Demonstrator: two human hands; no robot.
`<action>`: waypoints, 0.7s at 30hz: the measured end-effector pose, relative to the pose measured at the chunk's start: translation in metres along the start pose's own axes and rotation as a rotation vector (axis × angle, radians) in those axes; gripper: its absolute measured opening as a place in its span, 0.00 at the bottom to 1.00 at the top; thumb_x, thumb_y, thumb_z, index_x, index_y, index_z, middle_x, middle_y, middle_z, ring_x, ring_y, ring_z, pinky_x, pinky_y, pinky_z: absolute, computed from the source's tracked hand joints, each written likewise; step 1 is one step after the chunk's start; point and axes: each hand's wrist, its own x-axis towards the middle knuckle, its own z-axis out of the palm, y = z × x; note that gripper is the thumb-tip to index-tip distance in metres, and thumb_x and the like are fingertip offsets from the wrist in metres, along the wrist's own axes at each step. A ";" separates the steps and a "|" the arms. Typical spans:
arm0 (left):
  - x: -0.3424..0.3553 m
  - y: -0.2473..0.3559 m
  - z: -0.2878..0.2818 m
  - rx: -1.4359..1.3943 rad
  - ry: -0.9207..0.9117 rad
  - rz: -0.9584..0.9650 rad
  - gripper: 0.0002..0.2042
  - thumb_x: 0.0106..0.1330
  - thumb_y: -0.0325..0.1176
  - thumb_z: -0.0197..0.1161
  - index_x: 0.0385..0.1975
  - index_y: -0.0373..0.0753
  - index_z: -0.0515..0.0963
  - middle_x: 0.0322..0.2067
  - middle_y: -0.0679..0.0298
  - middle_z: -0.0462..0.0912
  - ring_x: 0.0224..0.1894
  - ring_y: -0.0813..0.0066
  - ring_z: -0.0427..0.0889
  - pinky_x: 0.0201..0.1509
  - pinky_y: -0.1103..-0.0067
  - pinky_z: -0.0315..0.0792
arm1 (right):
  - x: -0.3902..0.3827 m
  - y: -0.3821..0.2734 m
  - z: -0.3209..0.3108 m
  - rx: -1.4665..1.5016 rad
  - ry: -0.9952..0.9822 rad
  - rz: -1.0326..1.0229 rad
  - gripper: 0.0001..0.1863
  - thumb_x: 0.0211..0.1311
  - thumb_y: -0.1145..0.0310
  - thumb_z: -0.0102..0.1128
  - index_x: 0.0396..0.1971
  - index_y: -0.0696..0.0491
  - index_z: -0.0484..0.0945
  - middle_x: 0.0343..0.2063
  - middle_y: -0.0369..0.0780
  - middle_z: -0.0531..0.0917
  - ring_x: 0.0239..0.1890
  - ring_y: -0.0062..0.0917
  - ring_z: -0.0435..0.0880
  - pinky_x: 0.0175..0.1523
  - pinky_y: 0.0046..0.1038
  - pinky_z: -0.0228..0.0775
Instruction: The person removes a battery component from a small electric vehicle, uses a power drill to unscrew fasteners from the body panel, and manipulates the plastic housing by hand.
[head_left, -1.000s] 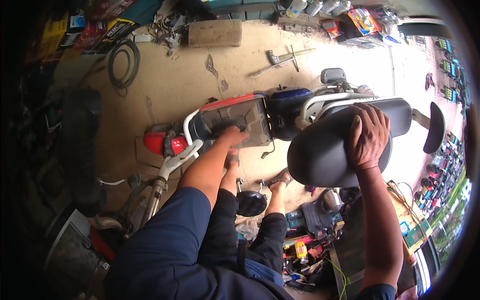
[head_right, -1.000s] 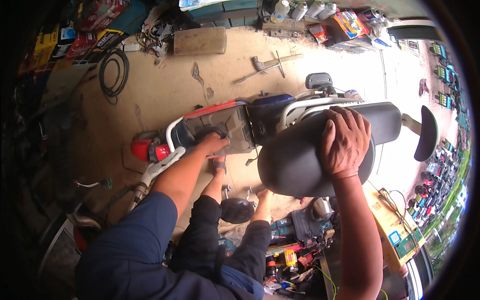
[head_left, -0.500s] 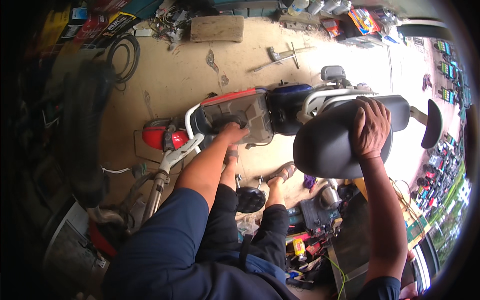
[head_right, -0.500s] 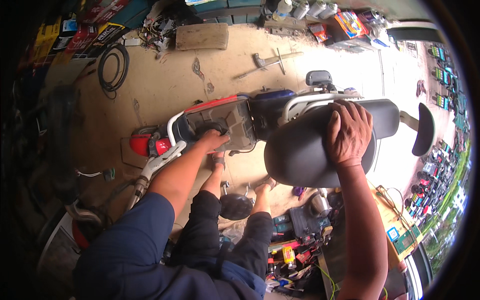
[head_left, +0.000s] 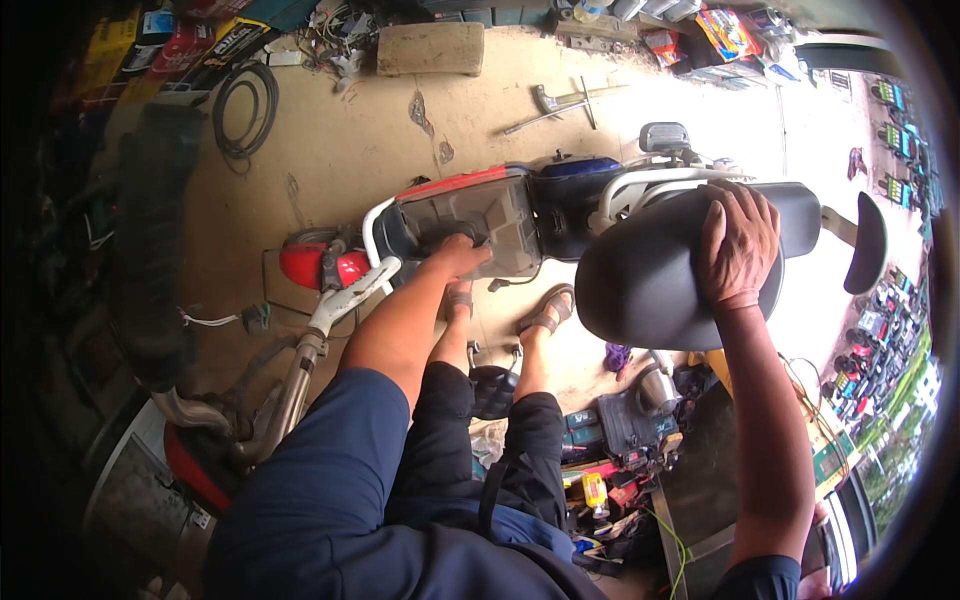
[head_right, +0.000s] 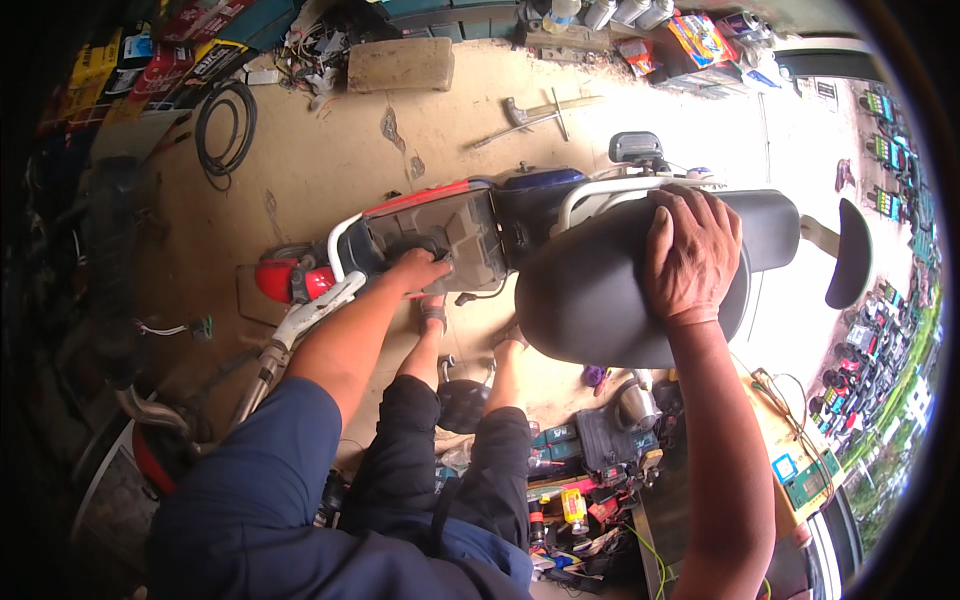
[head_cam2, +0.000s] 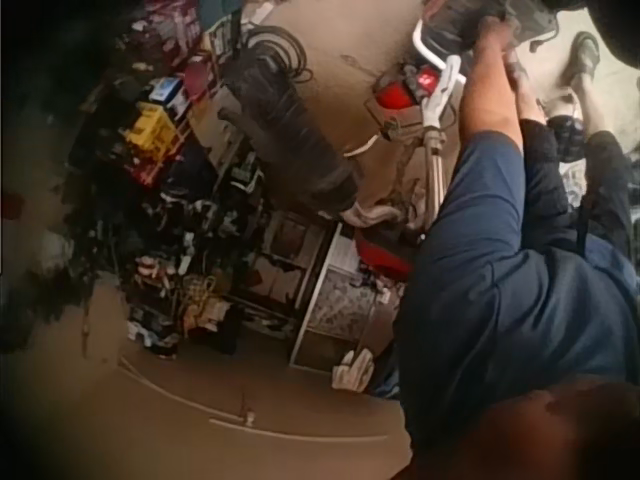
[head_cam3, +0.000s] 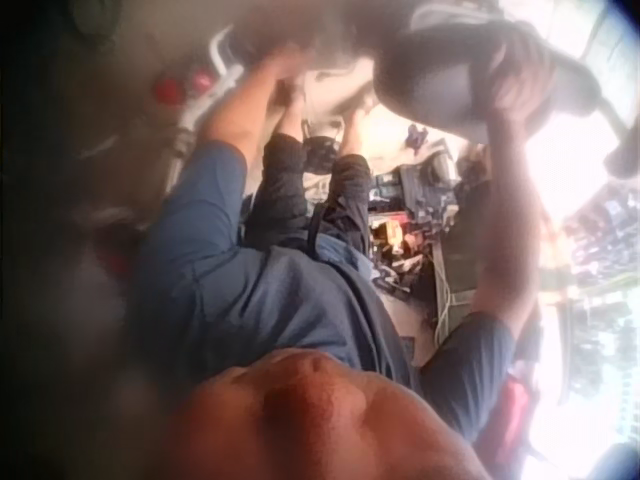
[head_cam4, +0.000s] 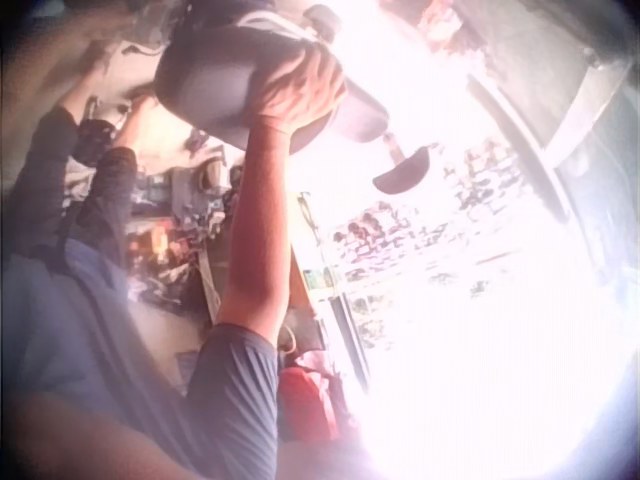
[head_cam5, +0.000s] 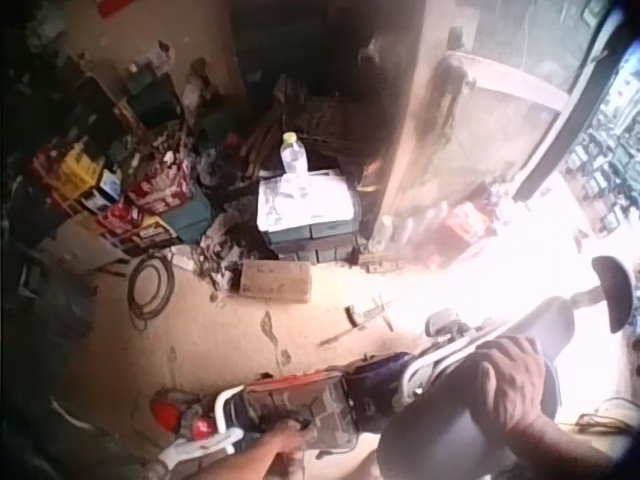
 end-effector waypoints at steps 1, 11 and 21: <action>0.005 0.002 -0.003 -0.002 0.000 -0.005 0.33 0.59 0.57 0.64 0.46 0.27 0.85 0.53 0.40 0.84 0.58 0.48 0.83 0.60 0.65 0.77 | 0.001 0.000 0.001 0.002 0.004 0.001 0.15 0.72 0.61 0.48 0.44 0.49 0.83 0.46 0.38 0.86 0.54 0.35 0.81 0.63 0.37 0.64; 0.043 0.008 0.000 -0.125 -0.265 -0.179 0.22 0.53 0.46 0.75 0.37 0.31 0.87 0.31 0.56 0.89 0.33 0.63 0.88 0.40 0.65 0.81 | 0.003 -0.006 -0.001 0.015 0.030 0.003 0.13 0.72 0.63 0.50 0.42 0.50 0.83 0.45 0.38 0.85 0.52 0.35 0.81 0.62 0.38 0.65; 0.029 0.023 0.006 0.349 -0.077 -0.122 0.35 0.56 0.57 0.76 0.58 0.39 0.83 0.62 0.54 0.81 0.64 0.56 0.81 0.65 0.66 0.75 | 0.003 -0.003 0.000 0.043 0.041 -0.001 0.13 0.71 0.64 0.49 0.41 0.50 0.83 0.44 0.39 0.85 0.51 0.36 0.81 0.62 0.38 0.65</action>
